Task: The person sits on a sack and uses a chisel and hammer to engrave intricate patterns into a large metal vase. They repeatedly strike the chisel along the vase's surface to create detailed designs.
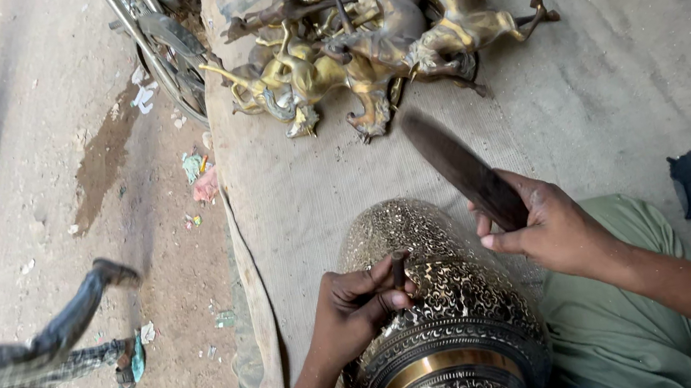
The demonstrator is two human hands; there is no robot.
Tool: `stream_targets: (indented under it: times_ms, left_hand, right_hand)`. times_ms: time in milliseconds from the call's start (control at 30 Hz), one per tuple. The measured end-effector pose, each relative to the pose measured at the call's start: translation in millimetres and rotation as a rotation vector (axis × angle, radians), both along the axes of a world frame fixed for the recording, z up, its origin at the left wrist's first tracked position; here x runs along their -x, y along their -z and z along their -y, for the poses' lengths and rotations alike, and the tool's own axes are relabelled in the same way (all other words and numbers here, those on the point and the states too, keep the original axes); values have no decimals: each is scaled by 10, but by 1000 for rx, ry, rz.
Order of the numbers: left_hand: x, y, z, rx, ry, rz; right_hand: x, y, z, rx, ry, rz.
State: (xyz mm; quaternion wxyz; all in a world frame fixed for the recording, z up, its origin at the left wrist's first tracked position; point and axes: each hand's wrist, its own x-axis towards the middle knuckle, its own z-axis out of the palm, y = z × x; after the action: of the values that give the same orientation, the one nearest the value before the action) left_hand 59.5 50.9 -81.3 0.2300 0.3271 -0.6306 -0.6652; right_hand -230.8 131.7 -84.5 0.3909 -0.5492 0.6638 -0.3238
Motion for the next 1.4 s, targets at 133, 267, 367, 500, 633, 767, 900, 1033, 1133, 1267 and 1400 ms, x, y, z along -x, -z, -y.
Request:
stream_targets:
  times_ms: [133,267,367,500,633,767,900,1033,1133,1267,1400]
  left_hand:
    - [-8,15,9,-7,-6,42]
    - [-16,28,12,-2,36,-10]
    - [-15,26,31,-11,34,6]
    - [-24,13,28,-44,77,-51]
    - [-27,9,7,-75,50,2]
    - [-5,7,66,-70,62,-4]
    - [-30,45,43,-115,80,-77]
    - [-28,49,29,-108,42,28]
    - [-13,57,71,-79,63,4]
    - [-31,56,40,-99,51,40]
    - [38,-45,44,-78,50,44]
  right_hand:
    - [-36,-4,-27,47,-8,61]
    - [-52,-22,-46,-66,-18,-190]
    - [-43,-33,-54,-5,47,-13]
    - [-33,-37,-62,-26,-1,-108]
    - [-48,-33,-82,-148,25,-75]
    - [-42,-32,-110,104,94,-57]
    - [-35,18,-112,-49,109,-71]
    - [-17,61,-124,-96,94,-98]
    - [24,89,-105,-78,94,-147]
    - [15,131,-83,118,46,120]
    - [47,136,-90,-113,70,-117]
